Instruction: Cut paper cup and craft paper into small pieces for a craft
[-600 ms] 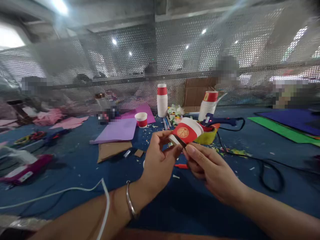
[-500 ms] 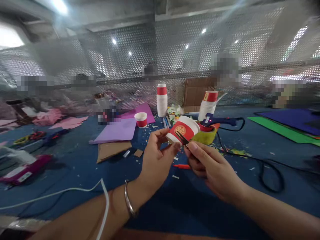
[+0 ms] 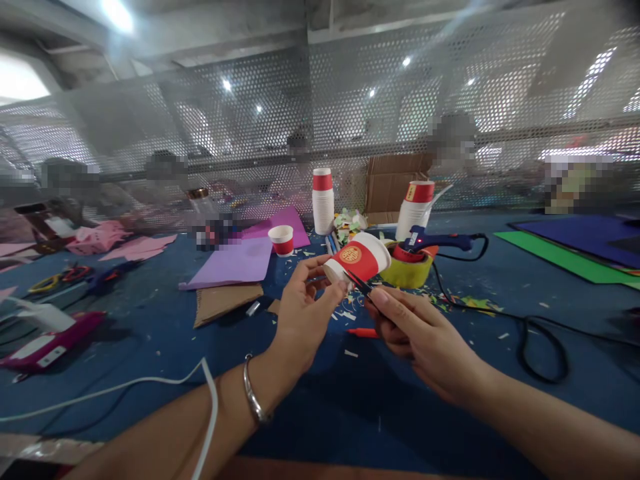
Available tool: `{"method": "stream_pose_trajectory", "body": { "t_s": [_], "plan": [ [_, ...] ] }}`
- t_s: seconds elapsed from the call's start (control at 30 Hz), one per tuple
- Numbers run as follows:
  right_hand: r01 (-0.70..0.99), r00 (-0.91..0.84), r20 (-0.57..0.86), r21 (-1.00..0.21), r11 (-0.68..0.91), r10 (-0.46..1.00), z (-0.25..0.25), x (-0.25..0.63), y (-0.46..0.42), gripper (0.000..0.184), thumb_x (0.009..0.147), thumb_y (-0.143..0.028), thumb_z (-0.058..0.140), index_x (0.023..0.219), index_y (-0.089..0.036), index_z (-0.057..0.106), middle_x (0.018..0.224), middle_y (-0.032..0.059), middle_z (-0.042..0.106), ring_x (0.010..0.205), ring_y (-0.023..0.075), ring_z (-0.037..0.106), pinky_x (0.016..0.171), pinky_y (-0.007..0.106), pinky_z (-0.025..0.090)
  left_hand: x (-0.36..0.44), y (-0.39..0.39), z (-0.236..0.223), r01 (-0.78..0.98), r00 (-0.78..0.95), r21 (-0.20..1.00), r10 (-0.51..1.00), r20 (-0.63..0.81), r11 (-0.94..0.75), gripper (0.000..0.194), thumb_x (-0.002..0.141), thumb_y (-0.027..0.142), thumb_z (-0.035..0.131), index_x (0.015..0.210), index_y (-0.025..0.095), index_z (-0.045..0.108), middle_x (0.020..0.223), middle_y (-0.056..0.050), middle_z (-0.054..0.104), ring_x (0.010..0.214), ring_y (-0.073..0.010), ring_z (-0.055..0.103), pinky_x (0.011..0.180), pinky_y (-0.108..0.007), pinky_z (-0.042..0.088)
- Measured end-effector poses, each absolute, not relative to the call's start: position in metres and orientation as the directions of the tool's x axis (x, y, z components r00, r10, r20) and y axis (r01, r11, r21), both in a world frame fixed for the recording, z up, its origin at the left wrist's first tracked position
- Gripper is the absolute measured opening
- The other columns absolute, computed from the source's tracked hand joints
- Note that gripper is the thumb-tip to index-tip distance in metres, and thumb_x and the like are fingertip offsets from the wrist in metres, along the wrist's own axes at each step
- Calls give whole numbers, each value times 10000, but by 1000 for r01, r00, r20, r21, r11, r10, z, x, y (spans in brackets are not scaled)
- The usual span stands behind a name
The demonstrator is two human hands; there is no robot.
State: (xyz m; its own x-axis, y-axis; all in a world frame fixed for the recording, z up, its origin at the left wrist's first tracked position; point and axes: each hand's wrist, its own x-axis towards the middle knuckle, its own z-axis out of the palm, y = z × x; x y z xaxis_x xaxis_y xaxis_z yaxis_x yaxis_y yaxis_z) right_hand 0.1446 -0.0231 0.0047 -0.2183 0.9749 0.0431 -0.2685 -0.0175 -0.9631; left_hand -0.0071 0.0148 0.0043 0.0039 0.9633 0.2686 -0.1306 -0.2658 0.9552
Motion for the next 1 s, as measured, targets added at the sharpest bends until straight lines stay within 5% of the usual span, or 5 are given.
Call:
{"method": "stream_pose_trajectory", "body": {
  "t_s": [0.23,0.6,1.0],
  "plan": [
    [-255,-238,40,-967,-22,970,2,144,-22,491,787,-633,692,716,-187,498,536,-117,247,447,38,136,364,195,76,-9,20,4,-239,-66,910,941,333,-339,346,781,236,731,1094,198,588,1113,-84,680,1007,-215,654,906,-394,515],
    [-249,-235,5,-967,-56,972,1,147,-22,473,812,-621,674,748,-178,521,575,-98,261,478,44,158,392,181,83,-5,6,1,-91,96,907,903,419,-411,395,743,209,767,1083,201,566,1100,-83,666,1050,-227,642,870,-393,559],
    [-260,-213,86,-965,29,973,6,142,-27,416,830,-565,671,714,-202,502,574,-87,307,474,64,209,406,208,141,-2,-5,7,-84,21,884,886,463,-459,298,823,272,746,1029,188,548,1039,-71,681,998,-184,661,831,-333,585]
  ]
}}
